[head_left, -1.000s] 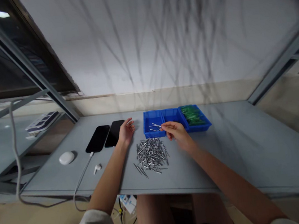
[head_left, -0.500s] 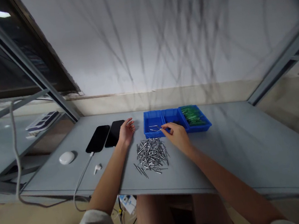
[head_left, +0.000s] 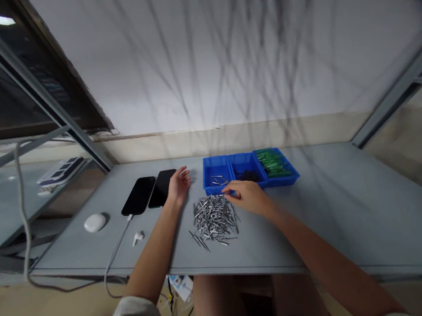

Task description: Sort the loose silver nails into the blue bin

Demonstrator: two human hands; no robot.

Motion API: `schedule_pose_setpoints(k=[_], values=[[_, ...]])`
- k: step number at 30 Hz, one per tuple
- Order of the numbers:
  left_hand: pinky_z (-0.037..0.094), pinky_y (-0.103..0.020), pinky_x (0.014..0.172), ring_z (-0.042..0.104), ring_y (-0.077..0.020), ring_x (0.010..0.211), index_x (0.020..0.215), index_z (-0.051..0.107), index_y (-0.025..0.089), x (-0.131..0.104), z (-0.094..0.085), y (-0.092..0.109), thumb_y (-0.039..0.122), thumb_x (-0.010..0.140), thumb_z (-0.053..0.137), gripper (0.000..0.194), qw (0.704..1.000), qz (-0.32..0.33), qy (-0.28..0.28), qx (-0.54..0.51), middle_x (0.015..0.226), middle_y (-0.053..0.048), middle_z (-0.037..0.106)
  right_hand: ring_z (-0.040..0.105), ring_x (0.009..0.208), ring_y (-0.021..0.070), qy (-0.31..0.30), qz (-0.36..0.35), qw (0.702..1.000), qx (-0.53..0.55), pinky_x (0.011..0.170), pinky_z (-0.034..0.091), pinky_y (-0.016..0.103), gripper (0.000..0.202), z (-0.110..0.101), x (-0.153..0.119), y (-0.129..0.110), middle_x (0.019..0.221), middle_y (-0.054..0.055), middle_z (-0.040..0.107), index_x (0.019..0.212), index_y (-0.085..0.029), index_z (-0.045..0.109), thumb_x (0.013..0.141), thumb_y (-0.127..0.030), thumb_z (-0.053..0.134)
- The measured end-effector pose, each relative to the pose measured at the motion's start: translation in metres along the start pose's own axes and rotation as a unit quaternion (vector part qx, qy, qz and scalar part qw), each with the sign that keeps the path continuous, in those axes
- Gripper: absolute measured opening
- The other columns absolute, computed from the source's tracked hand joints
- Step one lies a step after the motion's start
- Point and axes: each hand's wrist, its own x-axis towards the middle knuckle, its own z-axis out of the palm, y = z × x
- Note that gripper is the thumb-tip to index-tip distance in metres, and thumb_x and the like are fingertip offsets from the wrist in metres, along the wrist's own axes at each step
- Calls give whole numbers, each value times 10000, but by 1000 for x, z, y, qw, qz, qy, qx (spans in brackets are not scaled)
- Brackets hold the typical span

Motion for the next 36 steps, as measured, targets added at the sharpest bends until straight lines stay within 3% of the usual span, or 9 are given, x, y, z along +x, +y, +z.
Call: schedule_pose_setpoints(k=[5,12,23,36], values=[[433,-194,484,534,-70,492,870,603,150,-1,0,0,196,768,595,112,1000,1,3,4,686,0,604,672,791,166,-105,13,992,-73,685,424,231,217,-1,0,1,826,-2,738,992,-263,724,830,-247,580],[432,-194,488,531,-71,492,875,601,155,-1,0,0,198,757,598,126,1000,-1,0,6,681,3,604,679,774,195,-110,43,982,-145,643,415,242,234,-2,1,-1,828,17,742,1002,-275,723,841,-249,556],[435,-201,488,527,-78,501,882,611,147,0,0,0,187,776,573,119,1000,1,1,0,691,-7,604,671,754,184,-105,40,985,-134,600,375,241,194,-1,1,1,797,2,737,921,-268,727,833,-238,557],[439,-196,493,532,-71,497,875,606,141,-1,0,0,190,783,568,112,1000,3,-9,-2,696,0,606,620,672,128,-78,42,995,-35,580,339,221,142,-2,1,4,749,-10,707,859,-238,729,804,-221,600]])
